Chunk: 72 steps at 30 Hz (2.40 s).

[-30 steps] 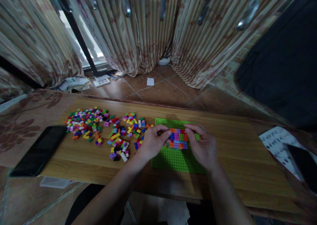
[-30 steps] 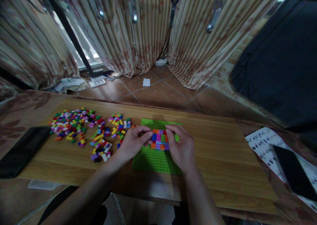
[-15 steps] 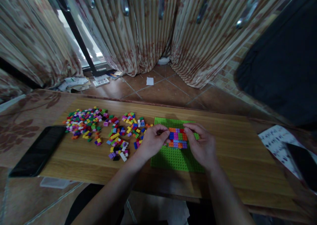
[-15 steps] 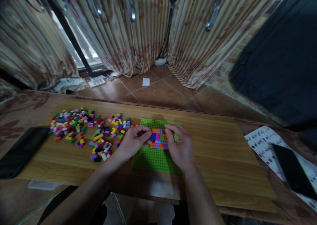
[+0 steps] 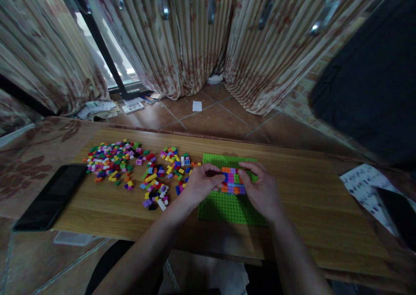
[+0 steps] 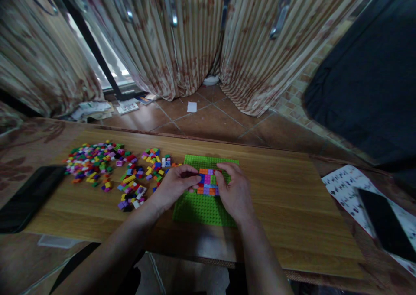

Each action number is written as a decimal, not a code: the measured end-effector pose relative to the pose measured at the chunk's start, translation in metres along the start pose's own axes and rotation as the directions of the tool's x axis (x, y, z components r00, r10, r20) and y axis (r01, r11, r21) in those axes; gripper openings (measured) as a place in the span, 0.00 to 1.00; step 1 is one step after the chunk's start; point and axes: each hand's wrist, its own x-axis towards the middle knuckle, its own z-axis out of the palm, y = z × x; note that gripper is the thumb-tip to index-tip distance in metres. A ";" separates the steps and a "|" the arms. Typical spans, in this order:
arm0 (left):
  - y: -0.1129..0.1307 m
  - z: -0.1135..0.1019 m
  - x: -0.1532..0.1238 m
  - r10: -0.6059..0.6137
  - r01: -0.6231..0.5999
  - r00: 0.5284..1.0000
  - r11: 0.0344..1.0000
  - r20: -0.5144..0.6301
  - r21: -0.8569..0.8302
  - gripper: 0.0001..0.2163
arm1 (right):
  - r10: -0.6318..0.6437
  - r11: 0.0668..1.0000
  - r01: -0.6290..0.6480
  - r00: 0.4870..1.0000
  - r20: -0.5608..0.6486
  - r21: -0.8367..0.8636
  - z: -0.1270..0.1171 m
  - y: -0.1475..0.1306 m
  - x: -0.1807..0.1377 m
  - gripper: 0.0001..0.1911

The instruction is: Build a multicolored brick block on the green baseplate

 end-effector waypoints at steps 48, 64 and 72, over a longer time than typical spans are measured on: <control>0.055 -0.097 -0.016 0.298 -0.287 0.894 0.954 -0.334 0.083 0.11 | -0.597 0.801 0.596 0.786 0.161 0.057 0.060 -0.067 -0.064 0.08; 0.064 -0.140 -0.030 0.320 -0.329 0.813 0.942 -0.488 0.070 0.12 | -0.523 0.818 0.551 0.832 0.183 -0.164 0.109 -0.064 -0.059 0.08; 0.067 -0.145 -0.033 0.325 -0.347 0.805 0.937 -0.497 0.050 0.08 | -0.562 0.811 0.574 0.818 0.120 -0.116 0.115 -0.079 -0.062 0.10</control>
